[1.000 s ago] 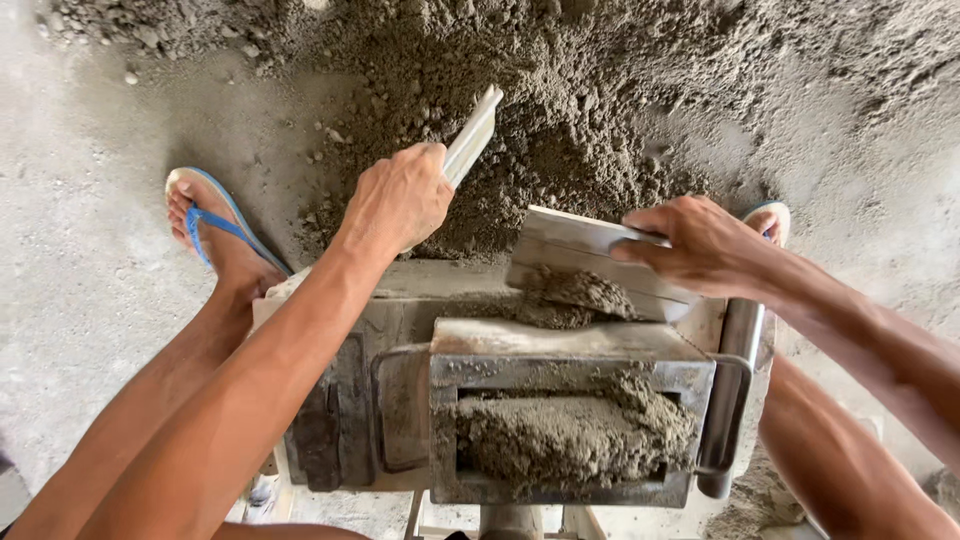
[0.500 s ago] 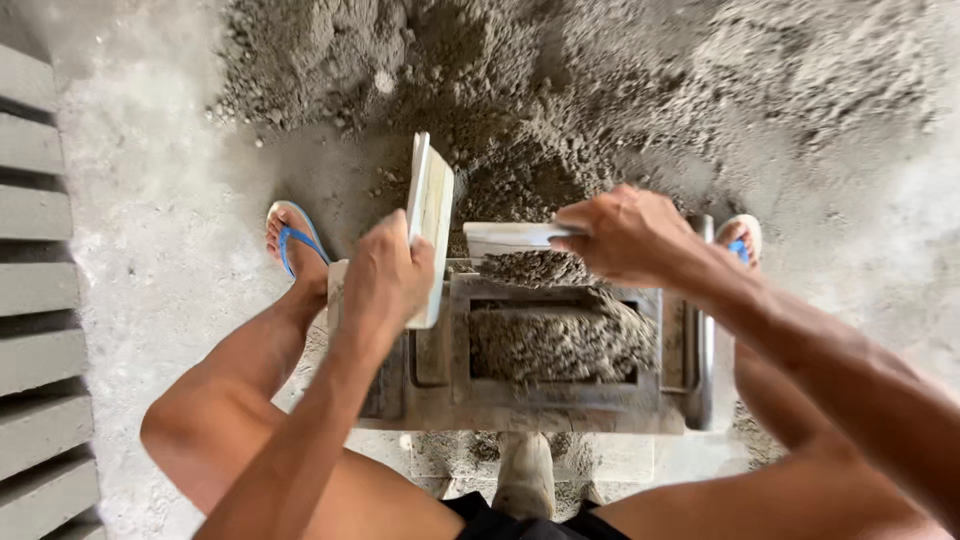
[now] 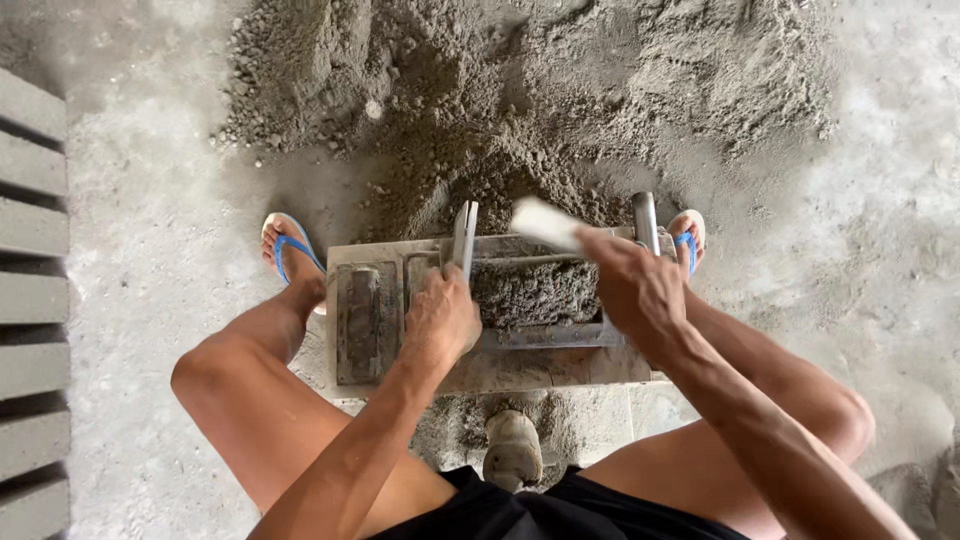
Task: The person scoops wet concrete into a rectangular mold, levels the surface with a trowel, and removes excess material. They then flip the mold to release the formed brick and stack it with others. The process is repeated multiple times.
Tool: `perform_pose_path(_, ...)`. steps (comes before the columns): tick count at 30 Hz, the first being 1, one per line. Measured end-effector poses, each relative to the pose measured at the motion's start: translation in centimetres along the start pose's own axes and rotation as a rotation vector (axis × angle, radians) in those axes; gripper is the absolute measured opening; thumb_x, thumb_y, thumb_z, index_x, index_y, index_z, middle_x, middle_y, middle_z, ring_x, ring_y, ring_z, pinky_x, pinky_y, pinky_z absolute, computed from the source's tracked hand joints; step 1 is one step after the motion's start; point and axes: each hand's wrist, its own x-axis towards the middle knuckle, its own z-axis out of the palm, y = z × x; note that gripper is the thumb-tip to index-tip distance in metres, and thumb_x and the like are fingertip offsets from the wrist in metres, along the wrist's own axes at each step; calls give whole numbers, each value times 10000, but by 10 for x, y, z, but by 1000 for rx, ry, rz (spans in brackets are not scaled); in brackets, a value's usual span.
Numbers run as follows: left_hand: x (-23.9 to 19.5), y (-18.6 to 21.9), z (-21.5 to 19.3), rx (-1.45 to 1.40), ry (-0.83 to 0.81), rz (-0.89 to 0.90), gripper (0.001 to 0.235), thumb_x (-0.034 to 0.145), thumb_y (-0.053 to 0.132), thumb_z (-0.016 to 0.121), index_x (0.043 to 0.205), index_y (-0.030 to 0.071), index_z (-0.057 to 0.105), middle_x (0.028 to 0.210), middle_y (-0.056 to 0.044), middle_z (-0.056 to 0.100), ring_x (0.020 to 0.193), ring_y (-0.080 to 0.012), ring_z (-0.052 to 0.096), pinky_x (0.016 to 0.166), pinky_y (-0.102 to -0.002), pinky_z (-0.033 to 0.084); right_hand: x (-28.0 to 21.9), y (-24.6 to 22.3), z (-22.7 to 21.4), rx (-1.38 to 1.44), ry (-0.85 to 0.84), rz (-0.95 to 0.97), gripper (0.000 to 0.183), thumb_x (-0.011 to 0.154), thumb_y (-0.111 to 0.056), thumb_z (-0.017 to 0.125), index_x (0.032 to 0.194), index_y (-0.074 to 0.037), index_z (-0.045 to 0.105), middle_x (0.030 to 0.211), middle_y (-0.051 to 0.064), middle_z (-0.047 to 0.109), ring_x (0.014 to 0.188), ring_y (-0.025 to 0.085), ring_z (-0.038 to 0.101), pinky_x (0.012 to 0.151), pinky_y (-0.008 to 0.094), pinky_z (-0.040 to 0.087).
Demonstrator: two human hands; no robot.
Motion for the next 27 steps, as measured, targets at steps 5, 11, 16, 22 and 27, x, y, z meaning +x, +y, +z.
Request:
perform_pose_path(5, -1, 29, 24, -60, -64, 28, 531, 854, 166, 501, 1244, -158, 343, 1074, -328, 468, 913, -496, 596, 647, -503, 579, -14, -41, -12, -21, -82, 414, 510, 902, 17, 323, 1407, -48, 293, 850, 128, 674, 615, 163, 634, 533, 292, 545)
perform_pose_path(11, 11, 27, -44, -77, -59, 93, 400, 856, 69, 440, 1219, -99, 429, 1087, -288, 497, 826, -437, 627, 608, -475, 558, -53, 19, -37, 9, 54, 141, 326, 826, -51, 510, 1146, -114, 523, 814, 87, 673, 660, 197, 664, 590, 318, 570)
perform_pose_path(16, 32, 45, -85, -33, -366, 348, 480, 874, -3, 417, 1338, 111, 466, 1203, -176, 479, 879, -268, 572, 736, -347, 502, -54, 21, -12, -115, -102, -492, 266, 827, -135, 529, 1077, -187, 603, 982, 42, 680, 885, 225, 644, 801, 386, 520)
perform_pose_path(22, 32, 45, -62, 573, -323, 656, 480, 902, 94, 374, 1364, 216, 427, 1058, -104, 502, 802, -184, 551, 664, -295, 518, -19, 51, 55, 11, -71, 6, 492, 723, -278, 338, 1153, -387, 553, 761, 75, 670, 614, 262, 646, 661, 386, 505)
perform_pose_path(27, 39, -2, -47, 150, 12, 432, 470, 860, 48, 414, 1329, 73, 399, 1070, -164, 513, 934, -296, 597, 672, -383, 539, -33, 68, -11, 312, 53, 55, 283, 873, -102, 466, 948, -271, 681, 712, 28, 695, 512, 221, 621, 464, 278, 486)
